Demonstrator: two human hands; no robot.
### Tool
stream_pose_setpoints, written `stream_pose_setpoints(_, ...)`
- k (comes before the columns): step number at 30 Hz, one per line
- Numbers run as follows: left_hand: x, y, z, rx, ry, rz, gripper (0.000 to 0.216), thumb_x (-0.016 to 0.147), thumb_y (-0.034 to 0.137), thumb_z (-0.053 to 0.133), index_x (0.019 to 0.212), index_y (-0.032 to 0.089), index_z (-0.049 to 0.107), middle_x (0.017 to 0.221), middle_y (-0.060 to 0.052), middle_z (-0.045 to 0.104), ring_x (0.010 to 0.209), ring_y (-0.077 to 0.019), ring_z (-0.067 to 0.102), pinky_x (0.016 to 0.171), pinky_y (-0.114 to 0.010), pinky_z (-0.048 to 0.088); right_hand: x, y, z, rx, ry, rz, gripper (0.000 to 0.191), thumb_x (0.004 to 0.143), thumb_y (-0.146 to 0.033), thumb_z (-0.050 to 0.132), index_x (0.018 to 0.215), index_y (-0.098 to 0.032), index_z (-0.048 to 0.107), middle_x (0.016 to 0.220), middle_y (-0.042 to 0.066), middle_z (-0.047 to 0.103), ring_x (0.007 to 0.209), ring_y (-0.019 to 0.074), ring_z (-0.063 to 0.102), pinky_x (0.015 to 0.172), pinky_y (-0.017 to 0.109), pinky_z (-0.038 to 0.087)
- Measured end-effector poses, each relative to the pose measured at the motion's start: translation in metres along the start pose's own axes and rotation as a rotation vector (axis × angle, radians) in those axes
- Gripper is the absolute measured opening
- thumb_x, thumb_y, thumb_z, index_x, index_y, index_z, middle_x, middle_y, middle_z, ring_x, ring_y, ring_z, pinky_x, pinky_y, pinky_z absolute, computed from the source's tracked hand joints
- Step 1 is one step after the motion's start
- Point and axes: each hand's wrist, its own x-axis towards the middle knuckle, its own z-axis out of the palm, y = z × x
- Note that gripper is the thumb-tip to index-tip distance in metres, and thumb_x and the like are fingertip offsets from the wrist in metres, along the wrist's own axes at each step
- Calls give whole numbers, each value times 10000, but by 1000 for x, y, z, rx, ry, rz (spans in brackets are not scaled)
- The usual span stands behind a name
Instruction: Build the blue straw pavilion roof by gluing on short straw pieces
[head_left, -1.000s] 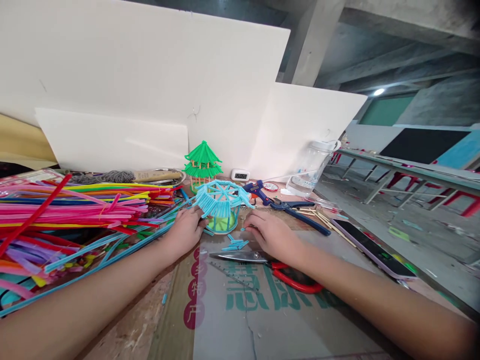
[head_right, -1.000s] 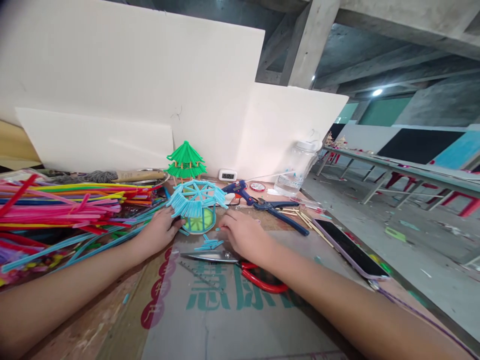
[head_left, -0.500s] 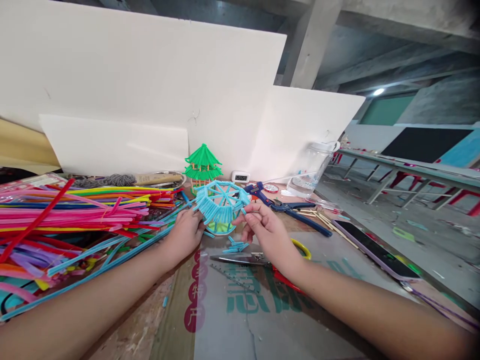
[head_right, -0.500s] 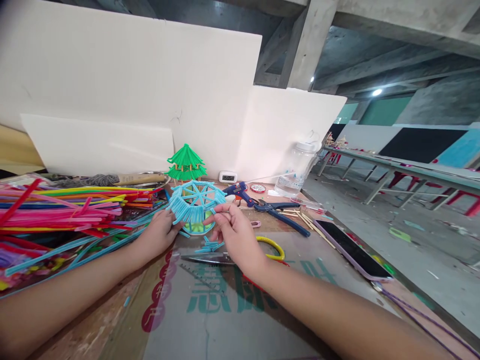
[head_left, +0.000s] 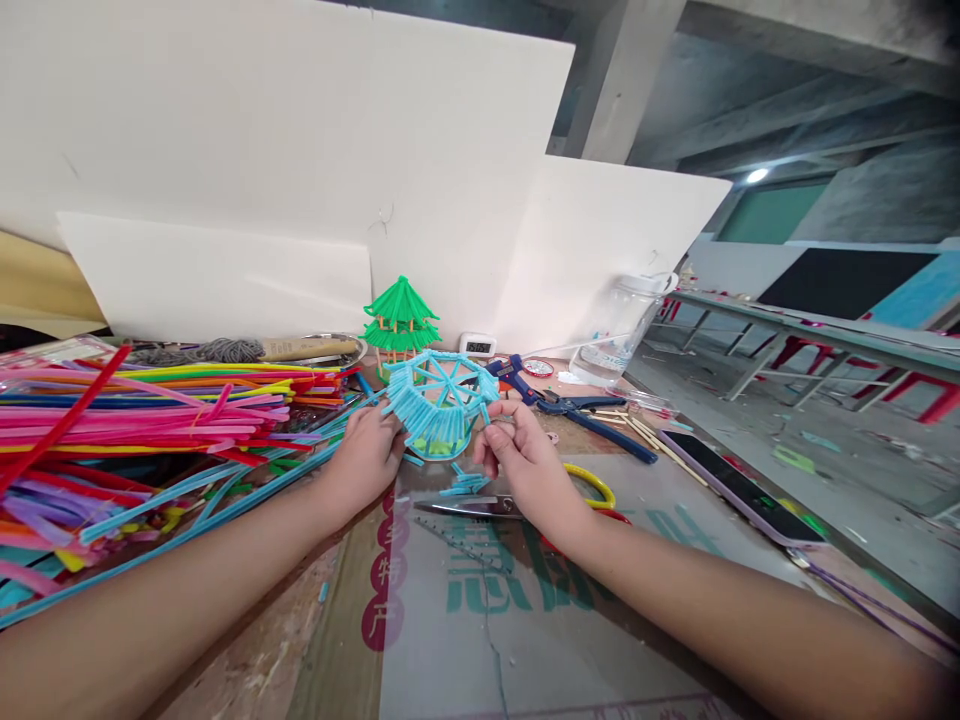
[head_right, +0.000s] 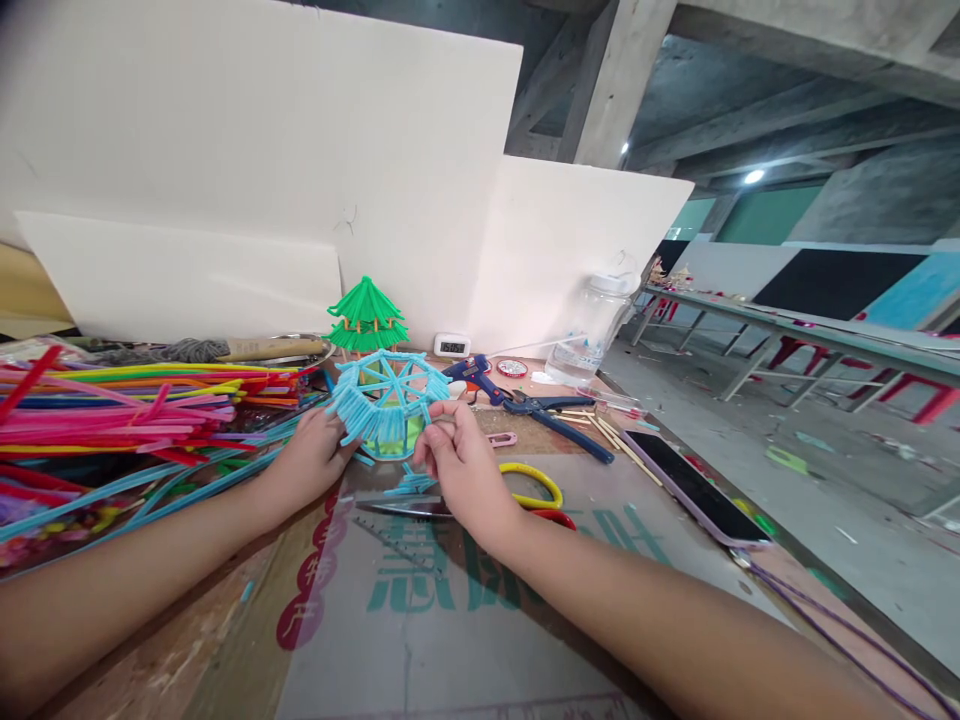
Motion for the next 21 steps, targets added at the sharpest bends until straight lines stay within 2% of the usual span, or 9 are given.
stream_pose_setpoints(3, 0, 1, 0, 5, 1, 2, 171, 890, 204, 471, 781, 153, 593, 922, -130, 633, 992, -292, 573, 921, -425, 432, -2, -2, 2, 32, -7, 25, 243, 893, -440, 530, 926, -230, 411, 698, -25, 666, 565, 121, 581, 545, 253, 434)
stream_pose_setpoints(6, 0, 1, 0, 2, 8, 3, 187, 895, 211, 465, 773, 155, 594, 919, -131, 630, 982, -290, 575, 918, -432, 432, -3, -4, 3, 40, -12, 67, 301, 872, -492, 559, 855, -223, 424, 673, -9, 686, 570, 137, 627, 552, 265, 473)
stream_pose_setpoints(13, 0, -4, 3, -79, 11, 38, 191, 894, 215, 456, 912, 150, 634, 1056, -143, 633, 1090, -297, 546, 978, -462, 399, -4, -4, 4, -1, -38, 71, 304, 864, -488, 583, 797, -209, 481, 615, -20, 653, 526, 116, 588, 541, 258, 484)
stream_pose_setpoints(21, 1, -2, 3, -64, -9, 20, 206, 897, 212, 447, 876, 138, 638, 1034, -160, 643, 1103, -313, 542, 973, -473, 399, -4, -7, 5, -64, -47, 52, 317, 893, -500, 529, 774, -211, 479, 614, -27, 626, 539, 113, 572, 553, 259, 485)
